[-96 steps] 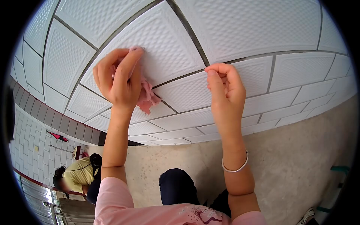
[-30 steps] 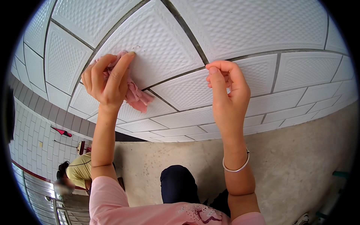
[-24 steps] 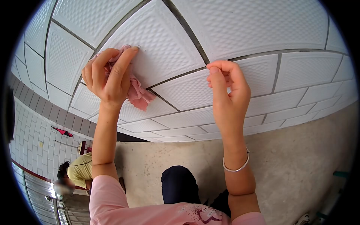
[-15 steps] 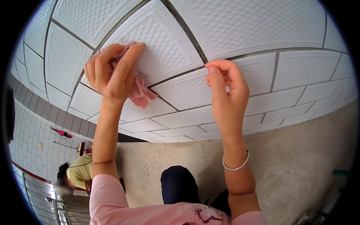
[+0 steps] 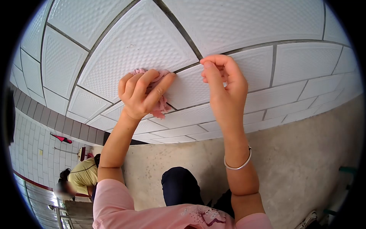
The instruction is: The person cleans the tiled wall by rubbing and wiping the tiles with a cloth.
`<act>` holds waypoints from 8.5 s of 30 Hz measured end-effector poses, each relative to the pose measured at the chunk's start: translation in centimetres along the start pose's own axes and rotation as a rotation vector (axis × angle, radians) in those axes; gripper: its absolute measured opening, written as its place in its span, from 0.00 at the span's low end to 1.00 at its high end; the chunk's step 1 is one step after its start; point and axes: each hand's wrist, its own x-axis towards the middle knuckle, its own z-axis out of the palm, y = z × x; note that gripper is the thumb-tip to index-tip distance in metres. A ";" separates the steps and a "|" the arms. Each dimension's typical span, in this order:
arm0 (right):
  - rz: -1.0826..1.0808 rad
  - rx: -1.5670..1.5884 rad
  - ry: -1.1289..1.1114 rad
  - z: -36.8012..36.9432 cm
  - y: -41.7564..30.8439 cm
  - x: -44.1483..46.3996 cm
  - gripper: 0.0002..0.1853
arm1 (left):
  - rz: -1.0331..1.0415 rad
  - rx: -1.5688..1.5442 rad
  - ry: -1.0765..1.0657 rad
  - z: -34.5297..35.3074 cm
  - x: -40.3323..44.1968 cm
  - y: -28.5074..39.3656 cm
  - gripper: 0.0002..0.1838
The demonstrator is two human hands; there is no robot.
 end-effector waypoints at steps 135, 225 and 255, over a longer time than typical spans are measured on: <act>-1.329 -0.976 0.128 5.1 -4.8 6.0 0.11 | -1.352 0.062 0.422 -1.1 -8.9 0.8 0.34; -0.985 -0.957 -0.260 4.8 -2.2 1.8 0.07 | -1.326 0.027 0.618 -0.2 -8.8 0.9 0.22; -0.902 -0.934 -0.023 7.1 -2.9 4.0 0.12 | -1.326 0.037 0.571 -0.1 -9.7 1.2 0.24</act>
